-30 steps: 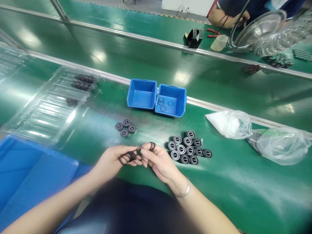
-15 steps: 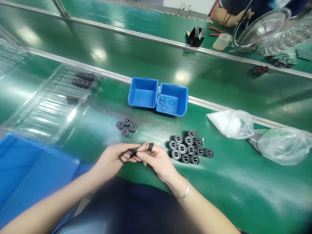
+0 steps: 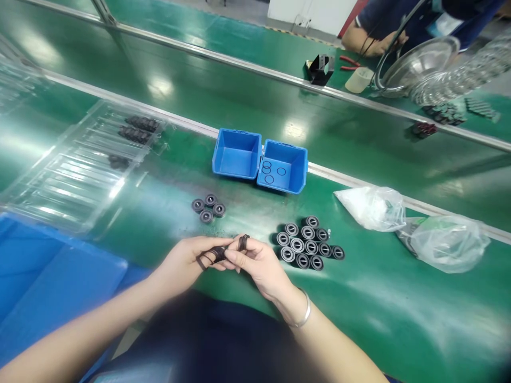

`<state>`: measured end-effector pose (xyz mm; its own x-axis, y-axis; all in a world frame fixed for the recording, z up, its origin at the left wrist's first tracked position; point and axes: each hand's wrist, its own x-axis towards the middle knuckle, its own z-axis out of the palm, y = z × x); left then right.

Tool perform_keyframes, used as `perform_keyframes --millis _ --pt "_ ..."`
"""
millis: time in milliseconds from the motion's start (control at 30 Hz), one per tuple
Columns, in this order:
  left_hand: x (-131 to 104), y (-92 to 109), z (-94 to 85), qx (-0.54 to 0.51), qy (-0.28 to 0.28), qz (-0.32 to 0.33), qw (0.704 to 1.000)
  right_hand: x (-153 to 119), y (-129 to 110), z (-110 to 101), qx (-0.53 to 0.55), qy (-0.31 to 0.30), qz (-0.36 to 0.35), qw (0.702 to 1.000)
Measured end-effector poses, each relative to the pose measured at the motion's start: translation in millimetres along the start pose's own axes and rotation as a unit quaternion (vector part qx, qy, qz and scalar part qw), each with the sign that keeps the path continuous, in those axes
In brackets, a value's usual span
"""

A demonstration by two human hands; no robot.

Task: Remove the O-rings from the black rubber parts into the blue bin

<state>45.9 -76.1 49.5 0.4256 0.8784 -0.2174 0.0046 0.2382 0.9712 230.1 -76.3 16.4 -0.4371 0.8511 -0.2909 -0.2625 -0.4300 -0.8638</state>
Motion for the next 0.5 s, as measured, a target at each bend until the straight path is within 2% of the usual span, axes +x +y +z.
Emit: perform_keyframes --millis 300,500 --pt "0.4 0.4 -7.2 0.013 0.003 0.011 1.0 2.0 1.3 6.6 -0.002 0.013 0.019 1.0" --pt "-0.3 -2.2 -12.1 -0.01 -0.026 -0.002 1.0 4.2 -0.4 7.1 0.02 0.003 0.033 0.999"
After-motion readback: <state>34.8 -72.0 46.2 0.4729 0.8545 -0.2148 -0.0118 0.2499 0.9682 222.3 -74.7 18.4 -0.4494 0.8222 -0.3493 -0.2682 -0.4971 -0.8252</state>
